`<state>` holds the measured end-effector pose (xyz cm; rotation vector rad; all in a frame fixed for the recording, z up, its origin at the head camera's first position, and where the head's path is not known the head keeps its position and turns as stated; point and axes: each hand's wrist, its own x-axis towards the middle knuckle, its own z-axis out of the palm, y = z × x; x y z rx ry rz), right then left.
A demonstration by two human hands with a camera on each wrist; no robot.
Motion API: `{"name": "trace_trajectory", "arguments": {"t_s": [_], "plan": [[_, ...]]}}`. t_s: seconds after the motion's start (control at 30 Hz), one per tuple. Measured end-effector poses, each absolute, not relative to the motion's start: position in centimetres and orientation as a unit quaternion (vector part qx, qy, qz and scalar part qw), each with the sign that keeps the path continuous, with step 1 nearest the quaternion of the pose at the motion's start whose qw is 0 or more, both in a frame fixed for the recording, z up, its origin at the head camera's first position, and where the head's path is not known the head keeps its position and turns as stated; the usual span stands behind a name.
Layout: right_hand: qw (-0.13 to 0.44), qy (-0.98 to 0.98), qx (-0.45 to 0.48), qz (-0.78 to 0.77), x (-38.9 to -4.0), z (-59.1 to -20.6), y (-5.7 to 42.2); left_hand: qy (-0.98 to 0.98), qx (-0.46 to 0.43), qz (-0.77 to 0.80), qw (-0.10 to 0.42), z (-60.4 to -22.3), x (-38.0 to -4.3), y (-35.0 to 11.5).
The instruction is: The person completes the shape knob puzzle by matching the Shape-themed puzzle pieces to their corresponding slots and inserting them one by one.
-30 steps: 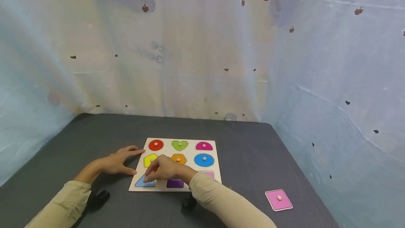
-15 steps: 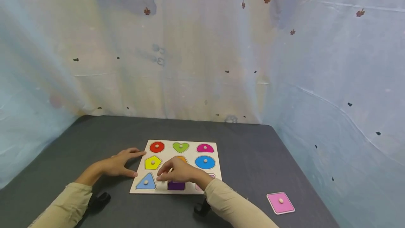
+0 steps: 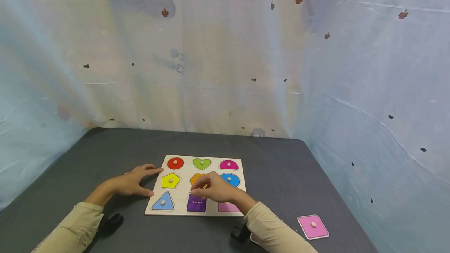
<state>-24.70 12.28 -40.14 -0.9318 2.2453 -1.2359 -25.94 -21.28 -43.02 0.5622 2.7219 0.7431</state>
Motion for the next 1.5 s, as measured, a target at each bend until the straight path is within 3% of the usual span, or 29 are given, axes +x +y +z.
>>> {"name": "trace_trajectory", "arguments": {"t_s": [0.67,1.13,1.5], "plan": [[0.166,0.821,-0.32,-0.442,-24.9,-39.4,18.4,0.942,0.185,0.249,0.131,-42.8,-25.8,-21.2],[0.106,0.832,-0.315,-0.445,-24.6,-40.1,22.5,0.942,0.188,0.245,0.13,-43.3,-26.1,-21.0],[0.116,0.83,-0.311,-0.448,-24.0,-40.4,24.9,0.943,0.188,0.245,0.12,-43.4,-26.1,-21.2]]}}
